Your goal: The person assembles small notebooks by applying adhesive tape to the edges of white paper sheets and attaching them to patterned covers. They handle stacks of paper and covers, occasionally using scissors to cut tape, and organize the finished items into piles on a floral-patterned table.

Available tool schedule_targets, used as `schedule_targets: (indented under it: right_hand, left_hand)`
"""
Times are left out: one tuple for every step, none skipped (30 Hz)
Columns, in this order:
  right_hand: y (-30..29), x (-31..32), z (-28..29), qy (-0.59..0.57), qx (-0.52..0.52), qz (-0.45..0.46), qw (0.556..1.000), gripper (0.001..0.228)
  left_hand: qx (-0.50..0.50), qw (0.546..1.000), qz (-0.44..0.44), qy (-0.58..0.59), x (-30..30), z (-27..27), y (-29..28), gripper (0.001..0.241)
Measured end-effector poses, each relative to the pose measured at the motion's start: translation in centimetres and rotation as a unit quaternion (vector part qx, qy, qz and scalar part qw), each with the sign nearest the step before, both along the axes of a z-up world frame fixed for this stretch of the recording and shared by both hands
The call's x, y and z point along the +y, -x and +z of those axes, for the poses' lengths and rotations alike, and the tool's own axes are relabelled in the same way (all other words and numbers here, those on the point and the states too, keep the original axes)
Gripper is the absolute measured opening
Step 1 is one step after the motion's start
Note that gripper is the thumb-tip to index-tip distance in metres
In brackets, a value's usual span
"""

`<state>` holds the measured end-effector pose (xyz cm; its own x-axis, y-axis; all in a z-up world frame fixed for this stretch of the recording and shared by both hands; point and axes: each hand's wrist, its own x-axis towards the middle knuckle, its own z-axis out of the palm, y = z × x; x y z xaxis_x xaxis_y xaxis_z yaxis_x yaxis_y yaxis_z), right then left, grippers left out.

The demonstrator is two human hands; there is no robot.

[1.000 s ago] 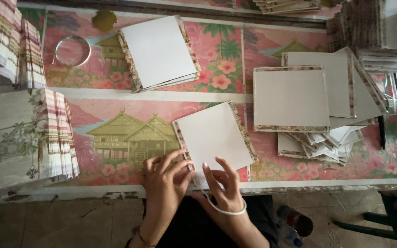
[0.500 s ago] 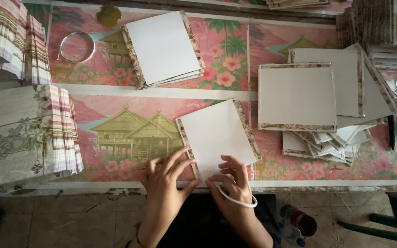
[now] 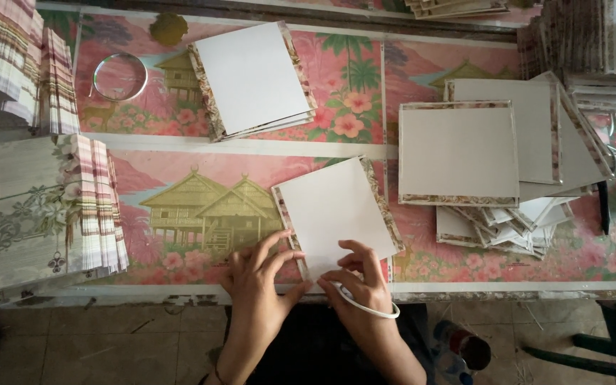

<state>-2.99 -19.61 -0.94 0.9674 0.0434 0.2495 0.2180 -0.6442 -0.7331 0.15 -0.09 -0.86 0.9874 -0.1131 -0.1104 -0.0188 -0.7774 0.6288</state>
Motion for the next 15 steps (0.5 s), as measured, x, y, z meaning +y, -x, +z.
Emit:
schedule_targets:
  right_hand:
    - [0.1,-0.4,-0.2,0.004,-0.015,-0.002,1.0,0.008]
    - [0.2,-0.8,-0.4,0.008,-0.03,-0.005,1.0,0.013]
    - [0.1,-1.6,0.0,0.009,-0.03,-0.006,0.999,0.013]
    - [-0.1,-2.4,0.4,-0.012,-0.024,-0.009,1.0,0.013]
    - [-0.2,-3.1,0.7,-0.033,-0.017,-0.014,0.999,0.014]
    - [-0.6,-4.7,0.7,-0.032,-0.018,-0.016,0.999,0.014]
    - [-0.9,-6.4,0.7,-0.023,-0.032,-0.027,0.999,0.011]
    - [-1.1,-8.0,0.7,-0.013,-0.046,-0.038,0.998,0.011]
    - [-1.3,-9.6,0.9,-0.011,-0.046,-0.041,0.998,0.011]
    - [-1.4,-11.1,1.2,0.02,-0.058,-0.073,0.995,0.014]
    - [-1.5,-12.7,1.4,0.051,-0.07,-0.105,0.991,0.017]
    - [-1.6,-12.8,2.1,0.054,-0.07,-0.107,0.99,0.017]
    - [-1.7,-12.9,2.7,0.084,-0.044,-0.135,0.986,0.013]
    - [-1.7,-13.0,3.4,0.113,-0.017,-0.162,0.98,0.012]
    - [-1.7,-13.4,3.3,0.114,-0.018,-0.165,0.98,0.012]
  left_hand:
    - [-0.001,1.0,0.0,-0.005,-0.1,0.1,0.0,0.051]
    - [-0.003,1.0,0.0,-0.01,-0.1,0.3,0.0,0.052]
    - [-0.003,1.0,-0.001,-0.009,0.0,0.4,0.0,0.052]
    - [-0.003,1.0,-0.002,-0.002,0.0,0.4,0.0,0.05]
    - [-0.003,1.0,-0.005,0.005,0.0,0.5,0.0,0.048]
    - [-0.003,1.0,-0.007,0.006,0.1,0.5,-0.1,0.048]
    - [0.027,1.0,-0.002,0.001,0.0,0.4,-0.2,0.045]
    - [0.057,0.998,0.003,-0.004,0.0,0.3,-0.3,0.042]
    - [0.057,0.998,-0.001,-0.003,0.0,0.0,-0.2,0.042]
    - [0.033,0.999,0.005,-0.02,0.0,-0.3,-0.2,0.045]
    - [0.01,0.999,0.011,-0.036,-0.1,-0.6,-0.1,0.049]
    - [0.01,0.999,0.008,-0.033,-0.1,-0.6,-0.1,0.049]
    - [0.01,1.0,0.01,-0.026,-0.1,-0.6,-0.1,0.049]
    - [0.01,1.0,0.012,-0.019,-0.1,-0.6,-0.1,0.048]
    - [0.01,1.0,0.01,-0.018,-0.1,-0.5,-0.1,0.048]
